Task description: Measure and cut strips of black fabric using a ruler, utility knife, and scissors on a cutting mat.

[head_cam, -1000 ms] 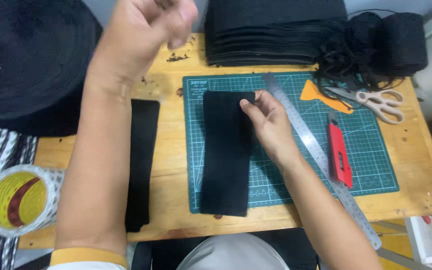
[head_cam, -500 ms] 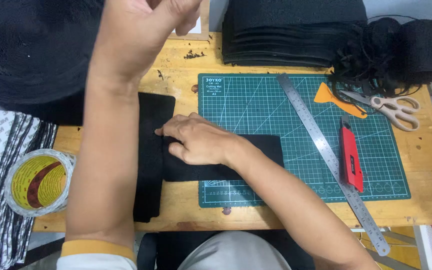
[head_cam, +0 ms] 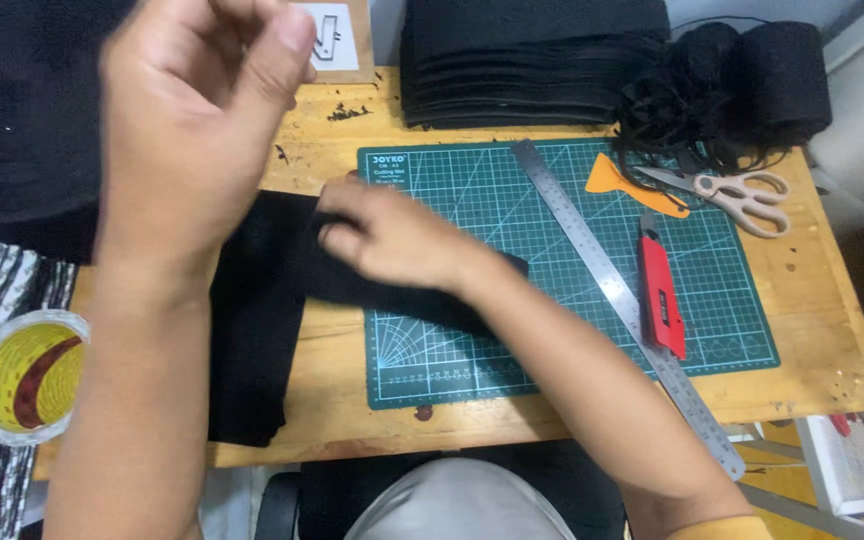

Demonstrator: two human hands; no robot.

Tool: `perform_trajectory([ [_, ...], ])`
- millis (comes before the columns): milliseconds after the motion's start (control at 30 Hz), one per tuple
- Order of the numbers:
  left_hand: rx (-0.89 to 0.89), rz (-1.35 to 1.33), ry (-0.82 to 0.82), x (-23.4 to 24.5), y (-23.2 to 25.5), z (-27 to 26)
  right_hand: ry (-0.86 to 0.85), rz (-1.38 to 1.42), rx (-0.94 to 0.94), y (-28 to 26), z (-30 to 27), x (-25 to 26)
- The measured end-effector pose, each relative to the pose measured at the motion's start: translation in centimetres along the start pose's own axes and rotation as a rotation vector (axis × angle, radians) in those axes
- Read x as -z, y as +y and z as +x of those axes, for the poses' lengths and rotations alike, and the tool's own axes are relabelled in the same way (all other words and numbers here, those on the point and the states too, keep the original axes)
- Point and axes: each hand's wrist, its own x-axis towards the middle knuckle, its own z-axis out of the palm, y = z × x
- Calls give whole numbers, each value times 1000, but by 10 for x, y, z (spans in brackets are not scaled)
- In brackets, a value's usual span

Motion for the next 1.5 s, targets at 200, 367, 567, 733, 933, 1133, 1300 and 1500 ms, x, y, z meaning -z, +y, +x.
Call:
perform_trajectory([
  [200, 204, 174, -14, -42, -10, -24, 578, 295, 24, 71, -29, 50],
  [367, 524, -164, -58, -90, -45, -29, 774, 468, -93, 69, -58, 66],
  [567, 573, -295, -13, -116, -53, -38, 694, 154, -121, 41, -109, 92],
  [733, 554, -143, -49, -112, -45, -53, 568, -607, -337, 89, -209, 147],
  [933, 849, -24, -227, -116, -37, -48, 435, -828, -508, 151, -288, 191],
  [1133, 756, -108, -286, -121, -29, -41, 345, -1149, -365, 185, -299, 207],
  [1300, 1049, -237, -254, -119, -18, -39, 278, -1034, -581, 170, -291, 217],
  [1500, 1134, -254, -208, -120, -18, -35, 288, -1081, -408, 199, -304, 232],
])
